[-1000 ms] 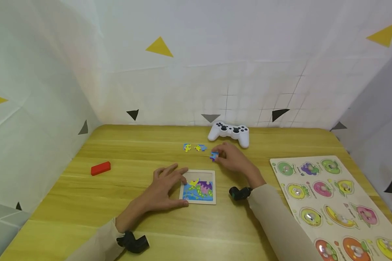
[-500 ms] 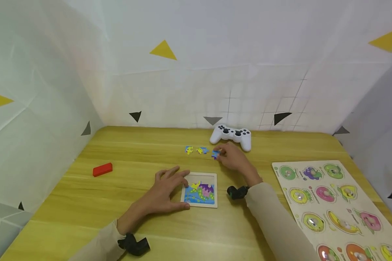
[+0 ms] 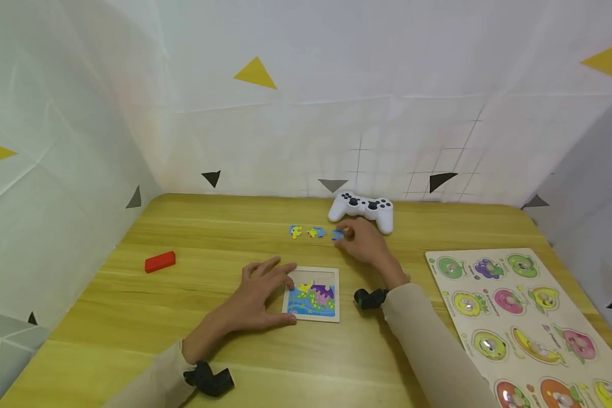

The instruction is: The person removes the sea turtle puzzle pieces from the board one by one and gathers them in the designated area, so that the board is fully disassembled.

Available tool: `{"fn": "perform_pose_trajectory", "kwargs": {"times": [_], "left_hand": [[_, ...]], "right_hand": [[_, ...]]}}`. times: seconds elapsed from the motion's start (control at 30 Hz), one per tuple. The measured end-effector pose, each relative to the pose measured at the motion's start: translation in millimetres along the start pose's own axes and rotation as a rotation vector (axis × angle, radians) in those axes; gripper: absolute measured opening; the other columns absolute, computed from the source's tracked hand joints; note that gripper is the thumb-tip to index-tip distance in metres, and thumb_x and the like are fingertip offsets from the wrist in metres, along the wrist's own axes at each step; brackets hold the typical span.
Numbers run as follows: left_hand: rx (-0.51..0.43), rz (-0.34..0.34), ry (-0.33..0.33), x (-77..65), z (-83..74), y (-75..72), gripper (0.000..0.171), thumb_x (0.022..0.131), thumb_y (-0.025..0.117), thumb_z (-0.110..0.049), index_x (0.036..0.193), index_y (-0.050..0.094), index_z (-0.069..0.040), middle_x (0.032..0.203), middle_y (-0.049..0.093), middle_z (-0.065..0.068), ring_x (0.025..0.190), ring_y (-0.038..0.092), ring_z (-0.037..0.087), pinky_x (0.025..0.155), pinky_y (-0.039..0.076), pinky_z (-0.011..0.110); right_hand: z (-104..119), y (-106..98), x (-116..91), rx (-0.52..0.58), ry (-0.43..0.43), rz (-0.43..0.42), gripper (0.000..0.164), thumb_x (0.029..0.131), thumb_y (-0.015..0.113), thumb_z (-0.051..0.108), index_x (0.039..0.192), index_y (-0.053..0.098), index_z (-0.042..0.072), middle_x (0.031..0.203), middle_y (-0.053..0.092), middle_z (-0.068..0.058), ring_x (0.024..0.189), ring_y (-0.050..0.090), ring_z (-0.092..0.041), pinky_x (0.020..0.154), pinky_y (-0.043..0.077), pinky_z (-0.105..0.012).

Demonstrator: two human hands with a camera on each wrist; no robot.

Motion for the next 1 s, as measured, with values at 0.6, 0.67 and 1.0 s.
{"fn": "perform_pose_trajectory", "kwargs": {"times": [0.6, 0.67, 1.0], "left_hand": [[-0.012, 0.006, 0.004, -1.4, -2.3, 1.2, 0.052, 0.081, 0.069, -0.071, 0.115, 0.059, -0.033, 0.163, 0.039, -0.005, 0.155, 0.026, 0.035, 0.115, 0.016, 0.064], [-0.013, 0.006, 0.001, -1.2, -2.1, 1.3, 0.052, 0.081, 0.07, -0.071, 0.115, 0.059, -0.033, 0.163, 0.04, -0.005, 0.155, 0.026, 0.035, 0.116, 0.016, 0.064], [-0.021, 0.016, 0.006, 2.1, -1.4, -1.1, 0.052, 0.082, 0.069, -0.071, 0.115, 0.058, -0.032, 0.164, 0.038, -0.004, 0.155, 0.024, 0.036, 0.116, 0.014, 0.064]], "right_hand": [[-3.1, 3.3, 0.5, -0.017, 0.035, -0.007, 0.035, 0.096, 0.071, 0.02, 0.127, 0.069, 0.005, 0.105, 0.07, -0.017, 0.094, 0.063, -0.03, 0.085, 0.049, -0.045], [-4.2, 2.8, -0.9, 0.004, 0.027, -0.018, 0.035, 0.096, 0.071, 0.019, 0.128, 0.069, 0.005, 0.103, 0.069, -0.016, 0.092, 0.062, -0.029, 0.083, 0.048, -0.042], [-7.7, 0.8, -12.3, 0.188, 0.045, -0.042, 0.028, 0.097, 0.071, 0.021, 0.122, 0.073, 0.008, 0.101, 0.067, -0.013, 0.082, 0.056, -0.021, 0.072, 0.047, -0.03]]}}
Point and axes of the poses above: each hand's wrist, its own x-axis towards the middle knuckle, its own y-axis out of the palm, z = x × y, the point moved 3 cm from there along x, towards the middle knuckle
